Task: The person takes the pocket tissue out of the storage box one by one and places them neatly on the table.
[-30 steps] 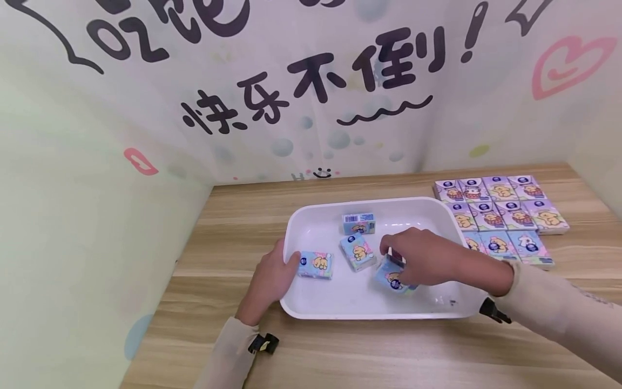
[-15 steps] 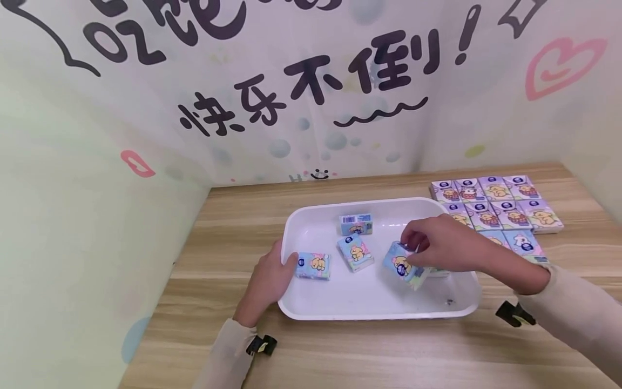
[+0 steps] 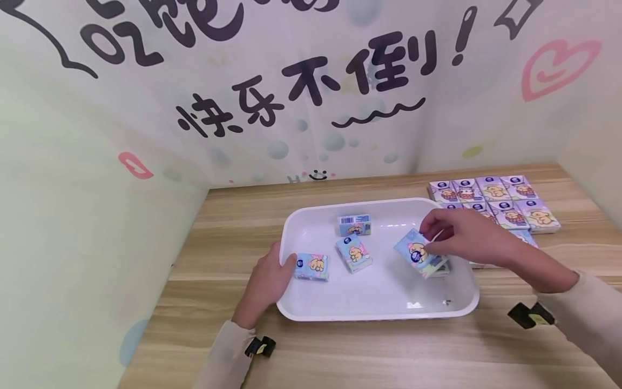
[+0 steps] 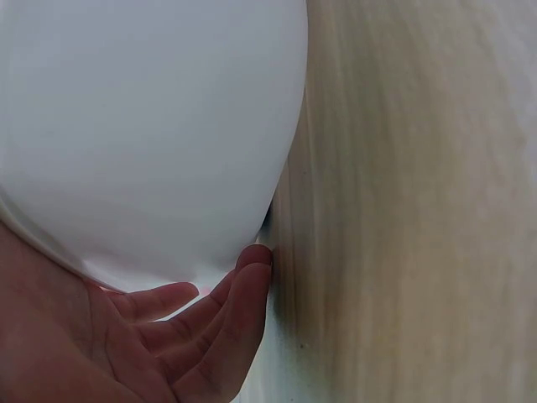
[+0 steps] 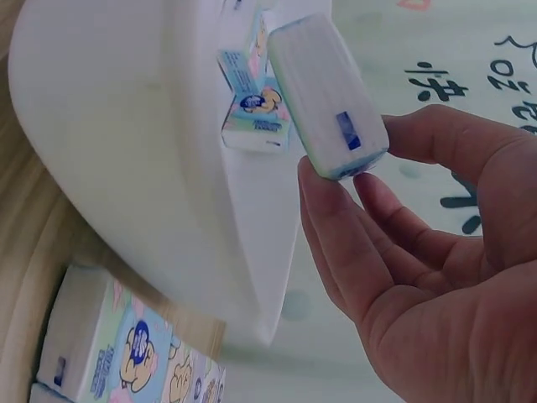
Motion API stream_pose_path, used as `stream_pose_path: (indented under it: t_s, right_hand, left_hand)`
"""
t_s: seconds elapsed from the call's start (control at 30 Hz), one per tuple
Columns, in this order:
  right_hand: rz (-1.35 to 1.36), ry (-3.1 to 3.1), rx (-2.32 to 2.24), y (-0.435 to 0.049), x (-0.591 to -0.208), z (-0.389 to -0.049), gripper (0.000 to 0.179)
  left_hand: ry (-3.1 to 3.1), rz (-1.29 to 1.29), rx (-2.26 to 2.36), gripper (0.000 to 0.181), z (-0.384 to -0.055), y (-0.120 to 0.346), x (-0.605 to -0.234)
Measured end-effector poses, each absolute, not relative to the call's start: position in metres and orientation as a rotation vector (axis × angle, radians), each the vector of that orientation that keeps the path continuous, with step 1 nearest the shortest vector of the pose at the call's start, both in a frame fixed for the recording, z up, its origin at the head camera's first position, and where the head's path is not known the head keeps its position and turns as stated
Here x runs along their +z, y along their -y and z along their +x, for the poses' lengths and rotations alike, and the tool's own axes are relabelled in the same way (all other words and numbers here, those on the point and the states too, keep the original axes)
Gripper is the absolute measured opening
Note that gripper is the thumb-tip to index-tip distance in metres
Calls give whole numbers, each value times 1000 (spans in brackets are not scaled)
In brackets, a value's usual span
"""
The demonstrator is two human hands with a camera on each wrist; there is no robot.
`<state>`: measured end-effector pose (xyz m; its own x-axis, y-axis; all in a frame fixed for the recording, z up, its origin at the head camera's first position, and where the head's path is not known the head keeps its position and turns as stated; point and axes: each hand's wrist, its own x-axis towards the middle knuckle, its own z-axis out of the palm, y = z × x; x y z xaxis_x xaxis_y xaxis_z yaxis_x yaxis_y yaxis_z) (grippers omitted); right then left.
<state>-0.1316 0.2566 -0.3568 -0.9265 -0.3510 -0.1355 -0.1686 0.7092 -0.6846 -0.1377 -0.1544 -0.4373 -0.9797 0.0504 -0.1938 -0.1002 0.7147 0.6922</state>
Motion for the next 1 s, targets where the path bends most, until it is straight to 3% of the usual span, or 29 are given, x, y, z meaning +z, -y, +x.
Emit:
stream_pose_path:
  t_s: [1.0]
  right_hand:
    - [-65, -2674, -1190, -364, -375, -129, 49]
  left_hand:
    - [-2722, -41, 1119, 58, -137, 157, -439]
